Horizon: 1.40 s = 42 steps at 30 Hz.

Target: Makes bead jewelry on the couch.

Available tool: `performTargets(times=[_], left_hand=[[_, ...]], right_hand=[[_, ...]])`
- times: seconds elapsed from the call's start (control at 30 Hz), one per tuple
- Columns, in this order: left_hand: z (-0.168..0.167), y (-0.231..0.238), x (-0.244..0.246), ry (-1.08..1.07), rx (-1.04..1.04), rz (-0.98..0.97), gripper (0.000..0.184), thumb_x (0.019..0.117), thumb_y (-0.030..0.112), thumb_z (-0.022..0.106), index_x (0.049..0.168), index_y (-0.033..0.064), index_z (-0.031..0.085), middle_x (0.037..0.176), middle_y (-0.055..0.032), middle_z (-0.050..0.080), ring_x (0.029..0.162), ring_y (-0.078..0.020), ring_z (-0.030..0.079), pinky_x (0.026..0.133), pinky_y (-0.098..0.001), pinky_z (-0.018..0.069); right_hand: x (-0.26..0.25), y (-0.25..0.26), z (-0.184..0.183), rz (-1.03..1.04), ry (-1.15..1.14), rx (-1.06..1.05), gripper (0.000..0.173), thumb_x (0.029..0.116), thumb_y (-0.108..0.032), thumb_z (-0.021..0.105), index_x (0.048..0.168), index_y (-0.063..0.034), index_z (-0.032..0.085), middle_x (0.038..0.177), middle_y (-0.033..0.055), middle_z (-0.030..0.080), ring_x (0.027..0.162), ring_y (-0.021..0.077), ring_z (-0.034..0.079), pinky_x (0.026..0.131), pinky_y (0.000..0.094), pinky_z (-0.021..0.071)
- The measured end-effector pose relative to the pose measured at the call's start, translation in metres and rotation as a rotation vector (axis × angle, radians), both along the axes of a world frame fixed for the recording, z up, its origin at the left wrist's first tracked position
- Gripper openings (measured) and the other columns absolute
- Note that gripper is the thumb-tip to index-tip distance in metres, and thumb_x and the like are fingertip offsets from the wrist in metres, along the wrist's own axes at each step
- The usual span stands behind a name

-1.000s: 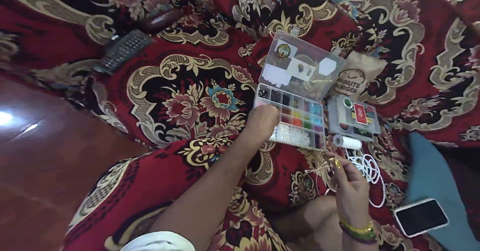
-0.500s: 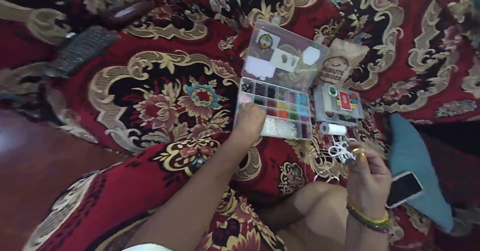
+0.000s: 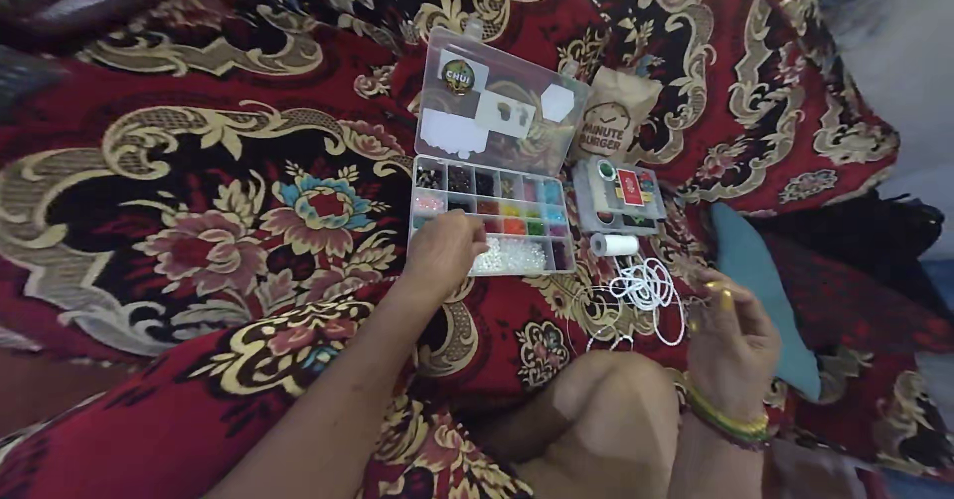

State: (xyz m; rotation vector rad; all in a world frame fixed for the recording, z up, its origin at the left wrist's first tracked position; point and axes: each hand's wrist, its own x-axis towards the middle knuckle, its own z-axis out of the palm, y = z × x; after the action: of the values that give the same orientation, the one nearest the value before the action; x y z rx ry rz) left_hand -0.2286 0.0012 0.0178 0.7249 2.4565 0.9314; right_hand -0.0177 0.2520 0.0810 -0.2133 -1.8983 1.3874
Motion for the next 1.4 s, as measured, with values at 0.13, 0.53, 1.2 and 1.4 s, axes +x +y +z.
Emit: performTargets(times=[0.13, 0.53, 1.2, 1.4], left_hand=[[-0.002, 0.012, 0.014, -0.565, 0.721, 0.026, 0.01, 0.0966, 0.002, 0.065, 0.106, -0.0016, 0.067, 0.094, -0.0052, 0.071, 0.083, -0.012, 0.07, 0.079, -0.0287, 0.0593], [-0.007, 0.026, 0.045, -1.214, 0.827, -0.214, 0.013, 0.1037, 0.004, 0.053, 0.104, 0.0089, 0.065, 0.09, 0.0047, 0.073, 0.081, -0.0055, 0.071, 0.079, -0.0241, 0.059], [-0.01, 0.027, 0.045, -1.267, 0.849, -0.279, 0.016, 0.1021, 0.0, 0.053, 0.1, 0.0104, 0.065, 0.092, 0.0043, 0.074, 0.084, -0.0062, 0.072, 0.083, -0.0253, 0.0596], [-0.012, 0.027, 0.045, -1.307, 0.874, -0.257, 0.017, 0.102, 0.0, 0.053, 0.1, 0.0113, 0.065, 0.089, 0.0048, 0.074, 0.082, -0.0056, 0.071, 0.081, -0.0242, 0.0594]], right_hand=[[-0.004, -0.022, -0.003, 0.079, -0.097, -0.194, 0.013, 0.101, -0.023, 0.063, 0.102, -0.023, 0.076, 0.098, -0.0055, 0.076, 0.083, 0.0035, 0.07, 0.07, 0.0183, 0.0584], [-0.01, -0.107, -0.042, 0.257, -0.315, -0.279, 0.015, 0.1002, -0.006, 0.058, 0.099, -0.0079, 0.073, 0.074, -0.0011, 0.072, 0.061, 0.0043, 0.068, 0.059, 0.0195, 0.0592], [-0.012, -0.105, -0.043, 0.303, -0.288, -0.31, 0.01, 0.0985, -0.009, 0.063, 0.093, -0.0084, 0.072, 0.076, 0.0029, 0.073, 0.061, 0.007, 0.069, 0.057, 0.0207, 0.0596], [-0.012, -0.105, -0.041, 0.309, -0.292, -0.349, 0.013, 0.1002, -0.013, 0.063, 0.094, -0.0067, 0.073, 0.077, 0.0048, 0.074, 0.062, 0.0079, 0.07, 0.058, 0.0216, 0.0602]])
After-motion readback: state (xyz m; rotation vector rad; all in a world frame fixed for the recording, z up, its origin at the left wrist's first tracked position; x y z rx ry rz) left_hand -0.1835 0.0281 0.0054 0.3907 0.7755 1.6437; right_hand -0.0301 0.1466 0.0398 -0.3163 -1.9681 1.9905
